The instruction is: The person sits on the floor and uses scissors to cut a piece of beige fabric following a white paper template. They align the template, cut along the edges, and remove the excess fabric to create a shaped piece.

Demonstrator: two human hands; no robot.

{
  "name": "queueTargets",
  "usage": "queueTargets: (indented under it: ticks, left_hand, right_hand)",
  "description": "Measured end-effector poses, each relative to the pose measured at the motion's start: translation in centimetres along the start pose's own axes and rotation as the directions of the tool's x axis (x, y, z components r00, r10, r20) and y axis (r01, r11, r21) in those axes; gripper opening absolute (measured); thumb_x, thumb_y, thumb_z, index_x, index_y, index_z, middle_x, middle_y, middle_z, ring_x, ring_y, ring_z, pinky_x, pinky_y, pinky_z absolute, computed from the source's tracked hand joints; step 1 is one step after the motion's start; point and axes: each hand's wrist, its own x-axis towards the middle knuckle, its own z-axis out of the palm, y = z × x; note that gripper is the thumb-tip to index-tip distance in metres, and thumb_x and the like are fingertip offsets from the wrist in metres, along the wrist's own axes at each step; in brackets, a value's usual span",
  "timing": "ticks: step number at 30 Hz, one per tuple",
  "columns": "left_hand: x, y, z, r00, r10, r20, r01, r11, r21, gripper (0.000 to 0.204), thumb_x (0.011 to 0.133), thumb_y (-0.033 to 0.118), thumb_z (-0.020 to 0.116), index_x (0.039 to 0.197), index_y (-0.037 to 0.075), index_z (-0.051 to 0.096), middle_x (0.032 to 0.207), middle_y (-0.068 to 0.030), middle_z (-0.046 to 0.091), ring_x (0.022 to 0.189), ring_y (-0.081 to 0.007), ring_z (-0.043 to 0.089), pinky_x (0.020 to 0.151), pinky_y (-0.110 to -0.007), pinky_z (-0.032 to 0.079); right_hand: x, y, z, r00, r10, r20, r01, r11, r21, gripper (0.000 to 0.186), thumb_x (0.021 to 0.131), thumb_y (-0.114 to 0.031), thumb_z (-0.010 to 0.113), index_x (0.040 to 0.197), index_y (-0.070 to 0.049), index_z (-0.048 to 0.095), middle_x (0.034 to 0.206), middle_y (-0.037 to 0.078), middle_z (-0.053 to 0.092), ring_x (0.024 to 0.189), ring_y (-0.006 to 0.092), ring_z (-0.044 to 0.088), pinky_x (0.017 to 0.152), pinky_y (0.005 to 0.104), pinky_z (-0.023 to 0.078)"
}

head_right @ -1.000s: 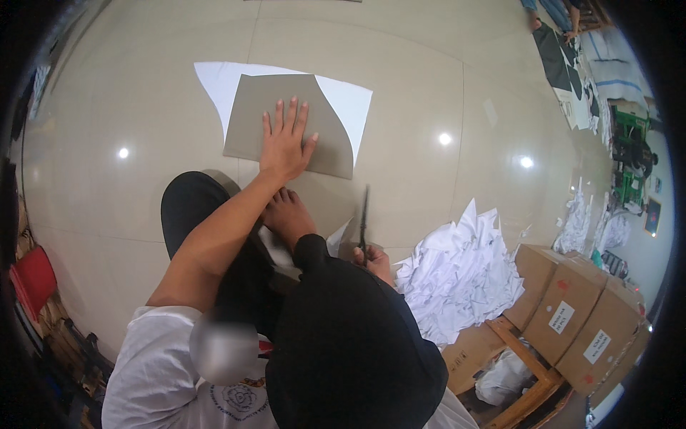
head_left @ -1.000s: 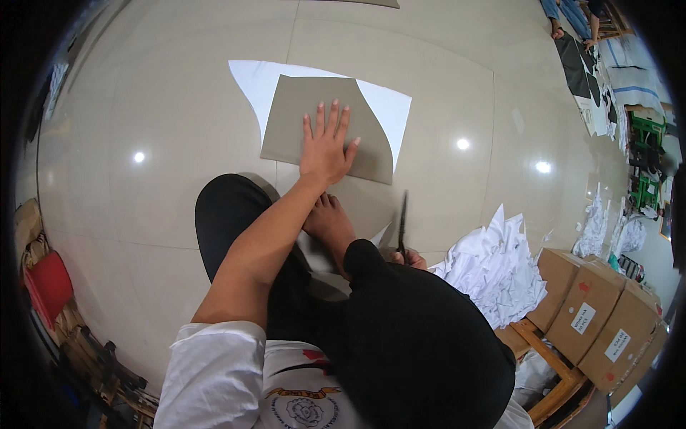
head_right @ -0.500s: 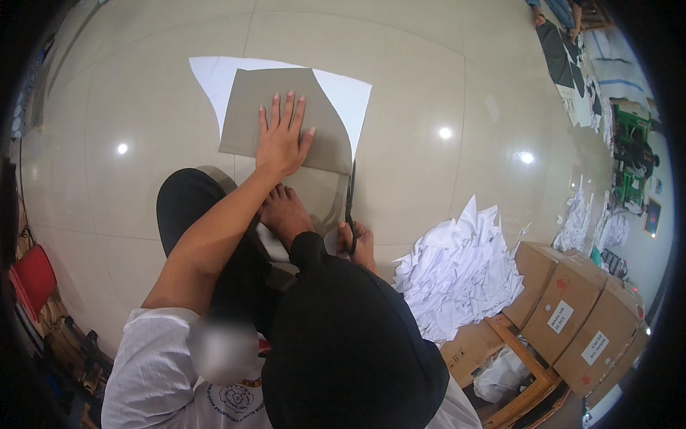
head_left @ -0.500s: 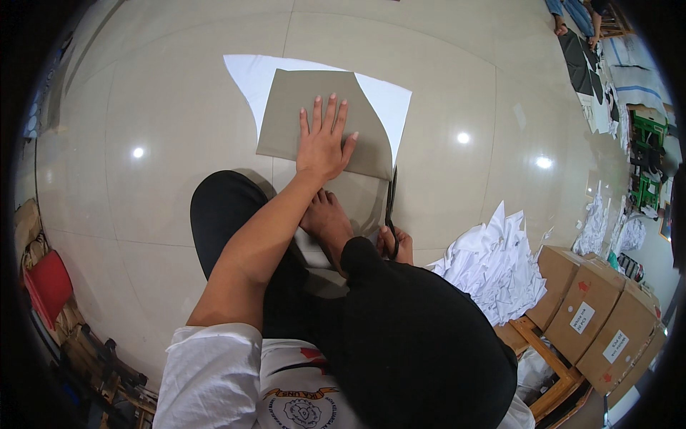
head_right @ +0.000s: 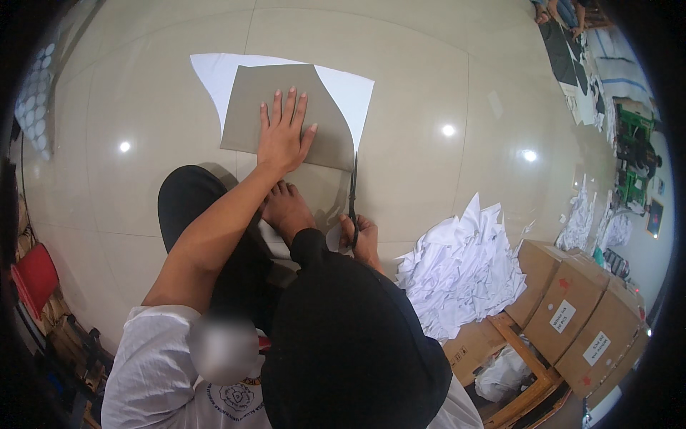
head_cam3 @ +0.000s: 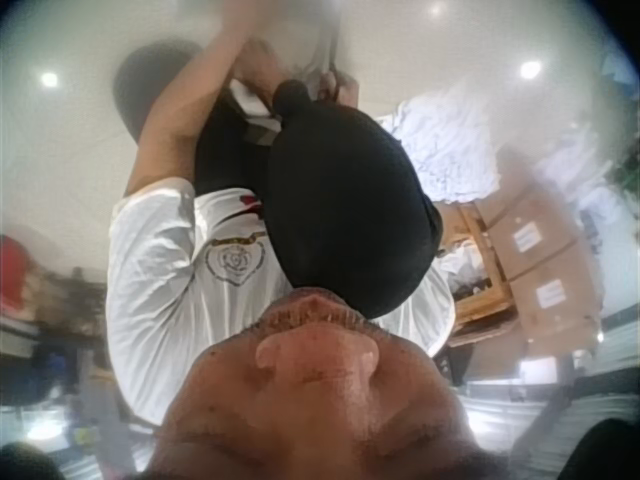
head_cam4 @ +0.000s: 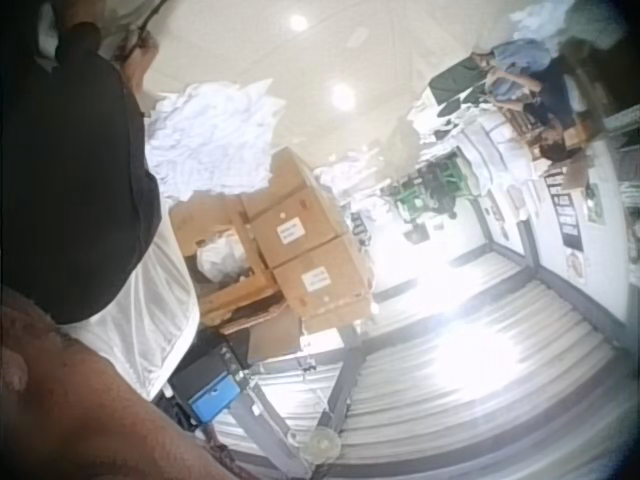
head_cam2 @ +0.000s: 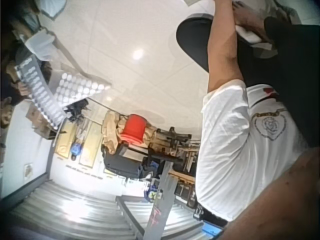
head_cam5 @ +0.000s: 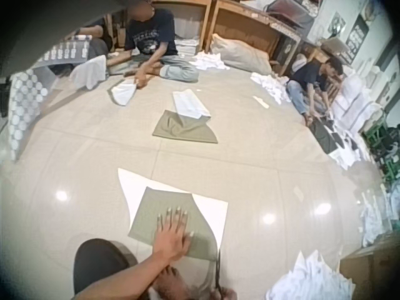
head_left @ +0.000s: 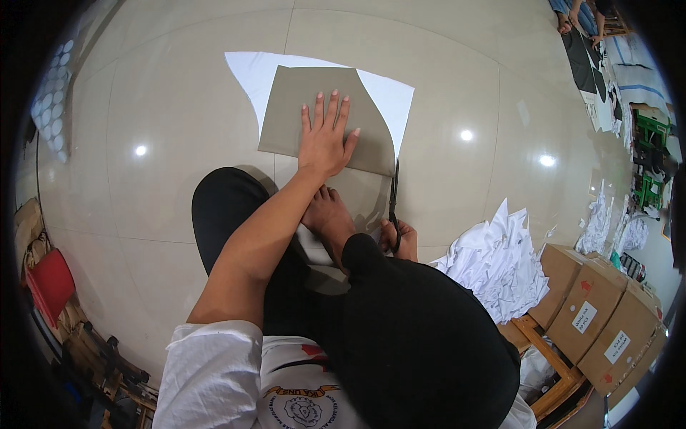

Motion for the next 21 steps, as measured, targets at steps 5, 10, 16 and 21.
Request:
queueTargets:
  ticks: [5,10,16,21]
  left_hand:
    - [-0.04,-0.04,0.18,1.0,0.0,-0.003,0.0,1.0,-0.001,0.076,0.116,0.051,0.047,0.179,0.012,0.027,0.185,-0.017,0.024,0.171,-0.0437,0.018,0.137,-0.067,0.013]
    - [-0.02,-0.02,0.37,1.0,-0.005,-0.002,0.005,1.0,-0.003,0.077,0.116,0.052,0.046,0.179,0.012,0.026,0.185,-0.016,0.024,0.171,-0.043,0.017,0.137,-0.067,0.012]
    - [-0.03,-0.08,0.37,1.0,-0.009,0.01,0.009,1.0,0.013,0.078,0.116,0.053,0.045,0.179,0.013,0.025,0.186,-0.0148,0.023,0.172,-0.0425,0.016,0.138,-0.066,0.011]
    - [-0.02,0.0,0.36,1.0,-0.009,0.015,0.009,1.0,0.011,0.077,0.116,0.053,0.044,0.179,0.013,0.025,0.186,-0.0147,0.023,0.172,-0.0424,0.015,0.138,-0.066,0.011]
  right_hand:
    - [0.03,0.14,-0.17,1.0,-0.015,0.006,0.015,1.0,-0.013,0.039,0.101,-0.036,0.086,0.085,-0.004,0.068,0.065,0.003,0.065,0.052,0.0125,0.058,0.05,0.0301,0.041]
    - [0.01,0.11,-0.01,1.0,-0.014,-0.001,0.014,0.999,-0.042,0.038,0.1,-0.035,0.086,0.086,-0.003,0.069,0.065,0.003,0.065,0.052,0.0126,0.058,0.05,0.0302,0.041]
    - [-0.05,-0.03,0.24,1.0,0.003,-0.026,-0.005,0.998,-0.062,0.038,0.1,-0.034,0.085,0.086,-0.003,0.069,0.066,0.003,0.065,0.052,0.0127,0.059,0.051,0.0303,0.043]
    - [-0.1,-0.08,0.16,0.999,0.009,-0.039,-0.012,0.997,-0.08,0.035,0.099,-0.032,0.085,0.086,-0.003,0.069,0.066,0.003,0.066,0.053,0.0122,0.059,0.051,0.0298,0.043]
